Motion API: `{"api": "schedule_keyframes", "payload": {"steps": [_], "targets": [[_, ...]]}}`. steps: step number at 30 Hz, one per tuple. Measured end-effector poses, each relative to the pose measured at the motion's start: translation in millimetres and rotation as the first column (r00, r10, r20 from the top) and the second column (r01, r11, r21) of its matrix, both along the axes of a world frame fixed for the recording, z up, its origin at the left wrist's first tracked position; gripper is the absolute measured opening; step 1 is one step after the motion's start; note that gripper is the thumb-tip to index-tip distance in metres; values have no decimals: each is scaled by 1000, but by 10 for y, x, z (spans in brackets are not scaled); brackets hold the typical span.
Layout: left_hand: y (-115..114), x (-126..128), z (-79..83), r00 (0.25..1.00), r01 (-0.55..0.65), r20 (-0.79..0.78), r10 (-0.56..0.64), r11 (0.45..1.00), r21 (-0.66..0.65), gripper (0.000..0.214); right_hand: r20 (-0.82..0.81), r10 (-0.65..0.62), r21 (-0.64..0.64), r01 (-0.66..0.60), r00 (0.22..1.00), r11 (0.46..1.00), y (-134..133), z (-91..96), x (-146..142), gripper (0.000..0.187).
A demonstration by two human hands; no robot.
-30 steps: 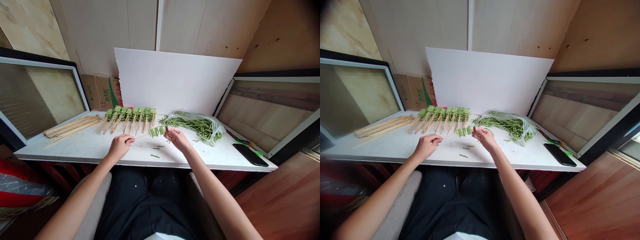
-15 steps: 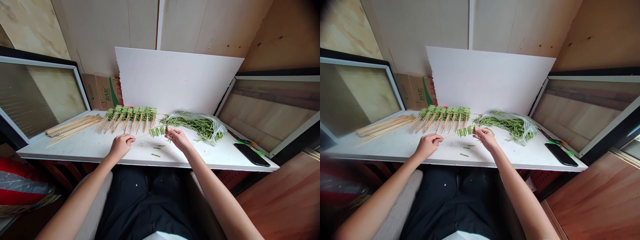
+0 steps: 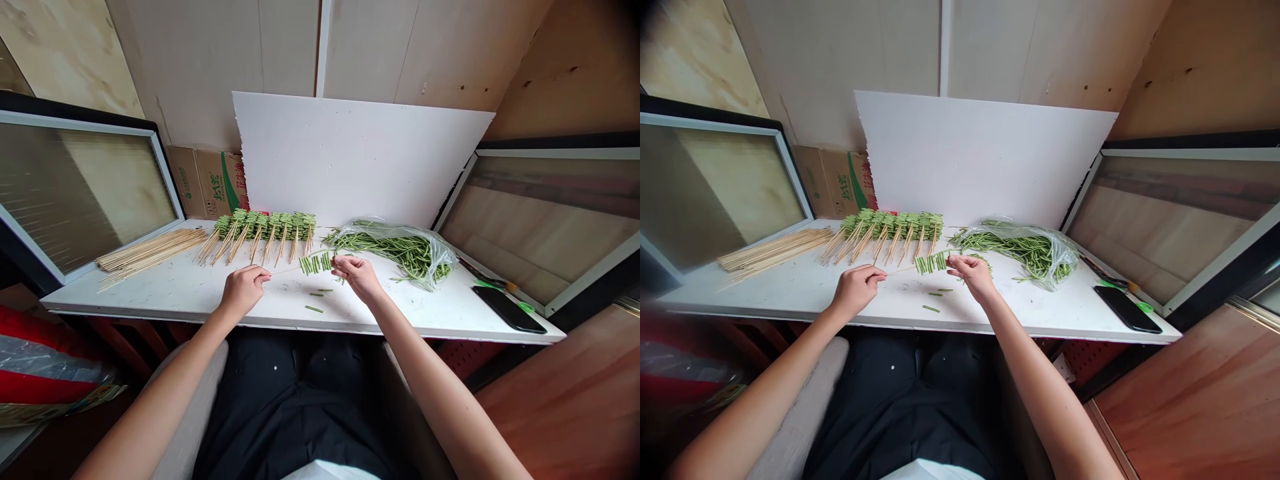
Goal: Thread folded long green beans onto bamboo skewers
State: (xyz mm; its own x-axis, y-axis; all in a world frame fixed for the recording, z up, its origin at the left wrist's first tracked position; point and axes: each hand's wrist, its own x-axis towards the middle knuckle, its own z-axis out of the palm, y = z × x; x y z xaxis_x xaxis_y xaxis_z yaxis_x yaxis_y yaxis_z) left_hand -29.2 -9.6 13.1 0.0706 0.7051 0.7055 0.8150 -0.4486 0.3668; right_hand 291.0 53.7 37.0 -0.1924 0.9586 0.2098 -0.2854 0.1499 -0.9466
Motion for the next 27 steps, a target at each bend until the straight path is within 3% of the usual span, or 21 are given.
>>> {"api": "schedule_keyframes", "payload": {"steps": [14, 27], "targets": [[-32, 57, -20, 999, -18, -39, 19, 1000, 15, 29, -8, -67, 26, 68, 998, 997, 9, -55, -48, 35], [-38, 44, 34, 999, 8, -44, -5, 997, 75, 27, 26, -50, 29, 50, 998, 998, -8, -90, -71, 41]]}}
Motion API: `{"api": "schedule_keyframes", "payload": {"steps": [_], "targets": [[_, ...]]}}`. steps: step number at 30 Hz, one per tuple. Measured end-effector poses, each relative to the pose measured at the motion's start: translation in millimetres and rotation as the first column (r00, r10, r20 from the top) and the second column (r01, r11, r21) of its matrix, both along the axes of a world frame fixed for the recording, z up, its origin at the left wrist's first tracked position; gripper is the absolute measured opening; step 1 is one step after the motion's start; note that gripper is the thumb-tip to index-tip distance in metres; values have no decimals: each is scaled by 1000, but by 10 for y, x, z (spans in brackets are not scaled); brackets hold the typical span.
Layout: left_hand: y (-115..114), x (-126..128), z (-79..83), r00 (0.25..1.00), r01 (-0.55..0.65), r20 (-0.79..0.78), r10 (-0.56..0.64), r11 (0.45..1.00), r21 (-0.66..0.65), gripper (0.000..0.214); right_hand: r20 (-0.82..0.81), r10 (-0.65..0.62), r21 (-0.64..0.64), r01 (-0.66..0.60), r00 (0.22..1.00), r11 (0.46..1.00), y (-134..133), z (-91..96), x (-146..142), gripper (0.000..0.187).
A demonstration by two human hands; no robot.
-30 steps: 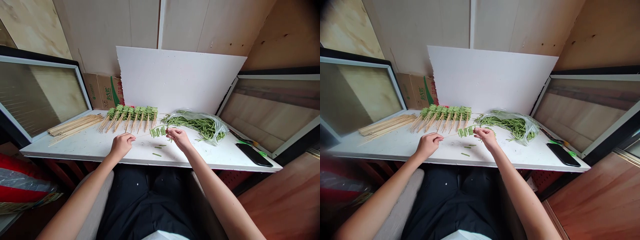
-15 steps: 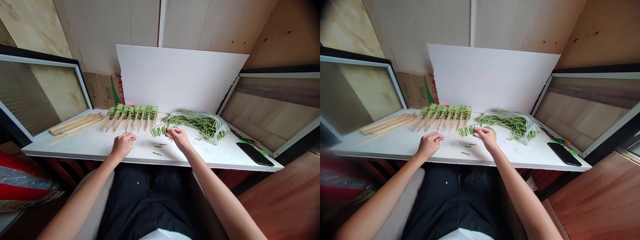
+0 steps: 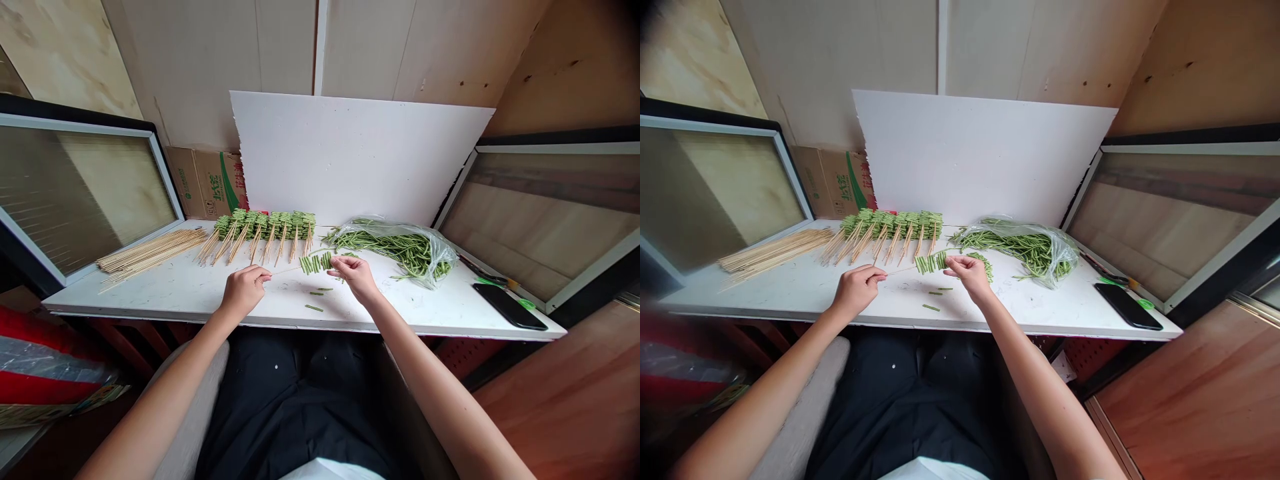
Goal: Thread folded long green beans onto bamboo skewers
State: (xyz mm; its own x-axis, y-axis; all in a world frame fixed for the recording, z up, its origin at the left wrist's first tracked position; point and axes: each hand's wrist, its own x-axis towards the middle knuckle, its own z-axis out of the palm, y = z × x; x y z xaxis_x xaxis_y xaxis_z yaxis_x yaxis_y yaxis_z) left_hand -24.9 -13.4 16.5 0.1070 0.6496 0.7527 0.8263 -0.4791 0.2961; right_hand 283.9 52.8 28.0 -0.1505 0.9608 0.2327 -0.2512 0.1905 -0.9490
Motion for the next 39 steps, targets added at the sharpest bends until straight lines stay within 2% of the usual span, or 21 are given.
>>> {"api": "schedule_keyframes", "payload": {"steps": [4, 7, 11, 17, 20, 24, 29, 32, 36, 39], "targets": [[5, 24, -11, 999, -14, 34, 14, 1000, -1, 25, -27, 93, -50, -94, 995, 994, -19, 30, -12, 41], [22, 34, -49, 999, -23, 22, 23, 999, -22, 25, 27, 134, -68, -132, 991, 989, -52, 34, -21, 39], [42, 41, -85, 1000, -31, 1, 31, 999, -30, 27, 107, 104, -71, -97, 989, 993, -59, 16, -15, 37], [42, 63, -83, 999, -37, -31, 36, 998, -45, 30, 120, 100, -97, -89, 988, 991, -10, 7, 24, 41], [52, 60, -69, 999, -17, -46, 13, 995, -98, 28, 105, 112, -101, -101, 988, 990, 36, -2, 61, 42], [79, 27, -63, 991, -12, -132, -17, 975, -220, 20, 96, 57, -105, -47, 994, 993, 90, -7, 103, 43], [102, 11, -94, 978, -29, -204, -32, 957, -288, 24, 75, 14, -121, -5, 997, 993, 107, -22, 109, 44], [83, 19, -59, 984, -38, -177, -18, 951, -308, 24, 65, 0, -134, 9, 998, 991, 129, -44, 117, 46], [35, 15, 31, 993, 4, -105, -50, 916, -402, 21, 38, -62, -141, 66, 997, 988, 168, -60, 144, 51], [35, 8, 37, 998, 56, 16, -55, 880, -472, 20, 72, -30, -153, 41, 997, 987, 121, -44, 131, 64]]}}
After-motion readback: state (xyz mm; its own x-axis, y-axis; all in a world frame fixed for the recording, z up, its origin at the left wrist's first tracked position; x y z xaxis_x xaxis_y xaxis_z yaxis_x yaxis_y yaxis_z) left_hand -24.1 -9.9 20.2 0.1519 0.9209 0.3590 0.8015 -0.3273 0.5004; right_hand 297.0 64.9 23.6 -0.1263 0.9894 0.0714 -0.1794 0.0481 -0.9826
